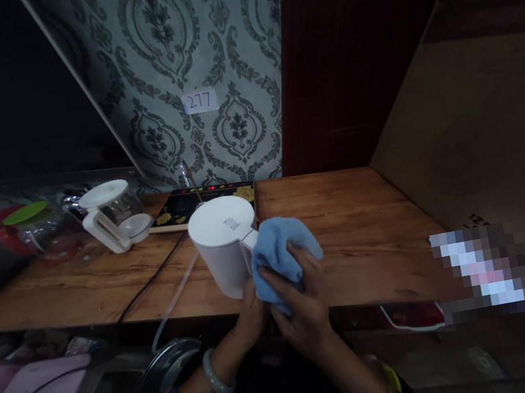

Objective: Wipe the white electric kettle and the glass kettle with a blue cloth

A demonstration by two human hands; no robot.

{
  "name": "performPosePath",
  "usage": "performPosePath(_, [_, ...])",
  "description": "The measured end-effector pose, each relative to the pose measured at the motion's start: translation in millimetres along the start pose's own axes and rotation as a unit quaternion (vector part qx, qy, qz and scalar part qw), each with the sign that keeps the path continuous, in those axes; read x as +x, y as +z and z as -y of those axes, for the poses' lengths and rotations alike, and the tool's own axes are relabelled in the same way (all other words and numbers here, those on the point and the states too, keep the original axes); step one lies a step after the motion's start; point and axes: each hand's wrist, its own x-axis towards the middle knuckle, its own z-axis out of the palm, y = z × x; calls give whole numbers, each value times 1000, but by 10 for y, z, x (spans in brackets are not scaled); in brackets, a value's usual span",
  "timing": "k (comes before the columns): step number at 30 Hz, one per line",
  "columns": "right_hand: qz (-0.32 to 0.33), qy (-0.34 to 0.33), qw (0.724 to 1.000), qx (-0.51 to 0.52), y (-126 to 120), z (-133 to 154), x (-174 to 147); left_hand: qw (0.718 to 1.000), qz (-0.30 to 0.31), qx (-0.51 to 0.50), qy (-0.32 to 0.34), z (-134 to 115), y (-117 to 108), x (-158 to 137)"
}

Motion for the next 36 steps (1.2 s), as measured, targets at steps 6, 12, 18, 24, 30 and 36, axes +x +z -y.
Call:
performPosePath(6, [14,44,999,-19,194,-163,-611,992,59,114,19,-193,-250,-166])
performPosePath(12, [98,170,974,110,43,-118,-773,966,73,235,78,-299,-574,-394])
performPosePath(18, [156,249,911,290,-126,42,-497,961,133,227,87,-436,-796,-592])
performPosePath(24, [220,163,900,339,-63,256,-223,971,159,177,33,-517,-750,-633])
performPosePath(30, [257,74,931,248,-243,236,-54,983,-37,167,68,-684,-844,-622])
performPosePath(36, [-3,255,960,119,-169,-74,-174,924,-291,163,190,-855,-1115,-275])
